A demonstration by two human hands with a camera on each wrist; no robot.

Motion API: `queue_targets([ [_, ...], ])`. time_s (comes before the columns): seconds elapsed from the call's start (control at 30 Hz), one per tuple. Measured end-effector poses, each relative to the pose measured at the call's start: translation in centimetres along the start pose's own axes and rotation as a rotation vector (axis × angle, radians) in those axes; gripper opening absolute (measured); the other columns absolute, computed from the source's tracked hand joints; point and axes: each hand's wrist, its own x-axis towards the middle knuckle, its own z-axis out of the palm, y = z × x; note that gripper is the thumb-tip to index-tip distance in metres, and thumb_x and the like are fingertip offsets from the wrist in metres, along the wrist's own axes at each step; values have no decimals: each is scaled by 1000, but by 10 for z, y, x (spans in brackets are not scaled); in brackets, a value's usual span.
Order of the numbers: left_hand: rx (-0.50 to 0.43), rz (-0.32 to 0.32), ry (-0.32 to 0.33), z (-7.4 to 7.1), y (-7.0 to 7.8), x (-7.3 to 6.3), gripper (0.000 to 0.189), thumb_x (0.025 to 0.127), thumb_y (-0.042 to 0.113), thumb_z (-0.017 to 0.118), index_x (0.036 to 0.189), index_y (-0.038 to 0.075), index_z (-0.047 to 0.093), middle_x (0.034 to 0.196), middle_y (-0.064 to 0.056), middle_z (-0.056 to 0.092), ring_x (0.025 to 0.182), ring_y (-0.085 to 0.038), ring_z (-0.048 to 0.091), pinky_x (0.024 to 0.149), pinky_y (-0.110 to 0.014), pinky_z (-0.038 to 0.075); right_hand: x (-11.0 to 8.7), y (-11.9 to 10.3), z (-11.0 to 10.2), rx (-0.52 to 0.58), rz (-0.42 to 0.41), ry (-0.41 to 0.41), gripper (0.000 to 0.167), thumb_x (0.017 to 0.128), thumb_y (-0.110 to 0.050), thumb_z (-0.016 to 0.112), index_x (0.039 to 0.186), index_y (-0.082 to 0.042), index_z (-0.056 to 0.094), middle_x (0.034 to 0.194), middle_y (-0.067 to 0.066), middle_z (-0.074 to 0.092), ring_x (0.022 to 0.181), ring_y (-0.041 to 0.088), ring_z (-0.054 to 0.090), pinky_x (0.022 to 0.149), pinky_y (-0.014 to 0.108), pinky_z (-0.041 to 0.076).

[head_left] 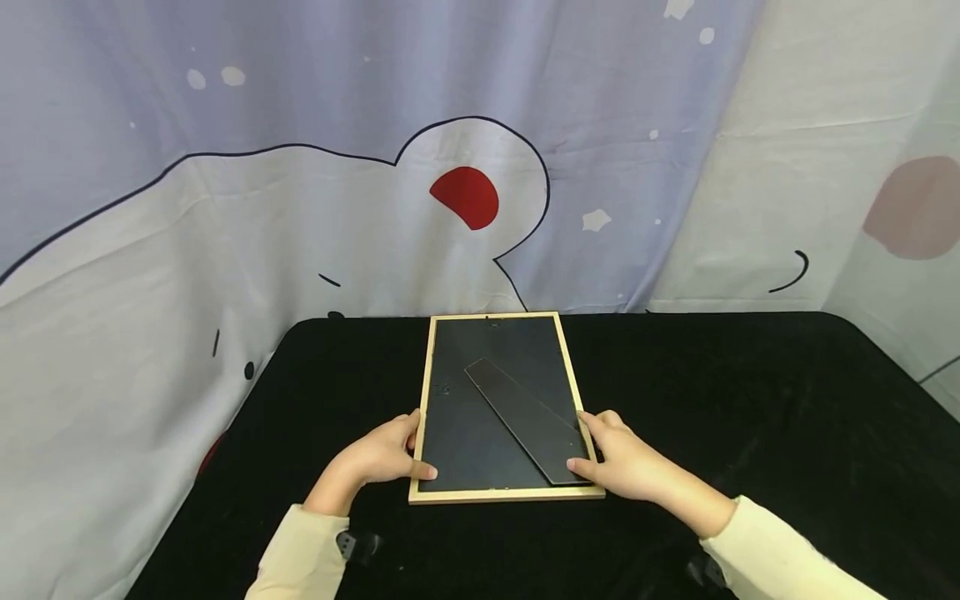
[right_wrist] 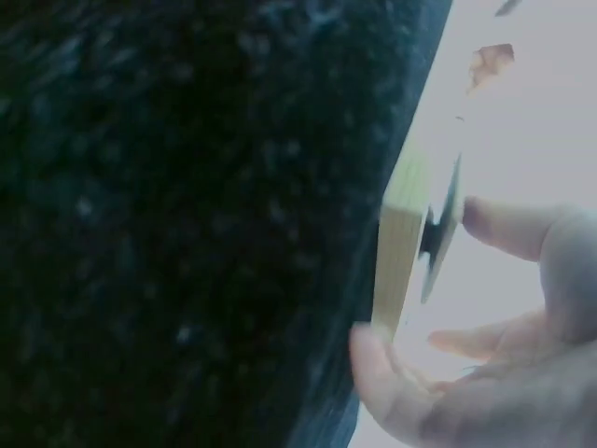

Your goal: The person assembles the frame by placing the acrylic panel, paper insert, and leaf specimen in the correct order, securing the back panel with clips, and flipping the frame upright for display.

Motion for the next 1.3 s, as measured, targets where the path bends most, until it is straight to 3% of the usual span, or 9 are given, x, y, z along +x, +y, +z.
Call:
queue_targets([
  [0.13, 11, 5, 6, 0, 0, 0, 83, 67, -1, 83, 138, -8, 40, 90, -10, 50, 73, -16, 58, 69, -31, 47, 0, -7, 6, -53, -53, 24, 73, 89, -34, 68, 141, 9, 39, 142, 29, 37, 130, 44, 39, 102, 55, 38],
  [0.27, 17, 5, 8, 0, 0, 0, 81, 68, 0, 83, 137, -7, 41, 90, -10, 50, 73, -16, 58, 70, -31, 47, 1, -16, 15, -36, -70, -17, 79, 90, -44, 64, 141, 10, 38, 149, 31, 28, 139, 49, 23, 107, 60, 28],
  [0.57, 14, 6, 5, 0, 1, 0, 81, 68, 0, 83, 138, -6, 42, 90, -10, 50, 72, -17, 56, 68, -31, 45, 8, -29, 34, -84, 22, -8, 99, 83, -66, 60, 142, 10, 37, 151, 32, 23, 142, 50, 11, 109, 63, 19],
  [0.8, 6, 17, 8, -2, 0, 0, 80, 68, -1, 82, 138, -4, 42, 89, -11, 49, 72, -18, 56, 67, -32, 45, 13, -39, 40, -120, 86, 11, 107, 77, -70, 63, 145, 7, 33, 153, 31, 17, 139, 57, 2, 109, 65, 18],
  [1.03, 11, 24, 9, -3, -1, -1, 79, 68, -1, 82, 137, -5, 43, 88, -10, 49, 72, -18, 55, 67, -32, 44, 18, -39, 46, -184, 101, 18, 110, 73, -71, 66, 147, 4, 32, 154, 29, 18, 136, 62, 7, 107, 65, 21],
  [1.3, 32, 16, 22, -4, -1, -4, 75, 68, 0, 83, 134, -3, 46, 85, -10, 48, 70, -19, 51, 63, -32, 40, 16, -43, 49, -252, 110, 9, 109, 77, -74, 58, 148, 4, 30, 155, 29, 17, 137, 61, 7, 109, 63, 20],
])
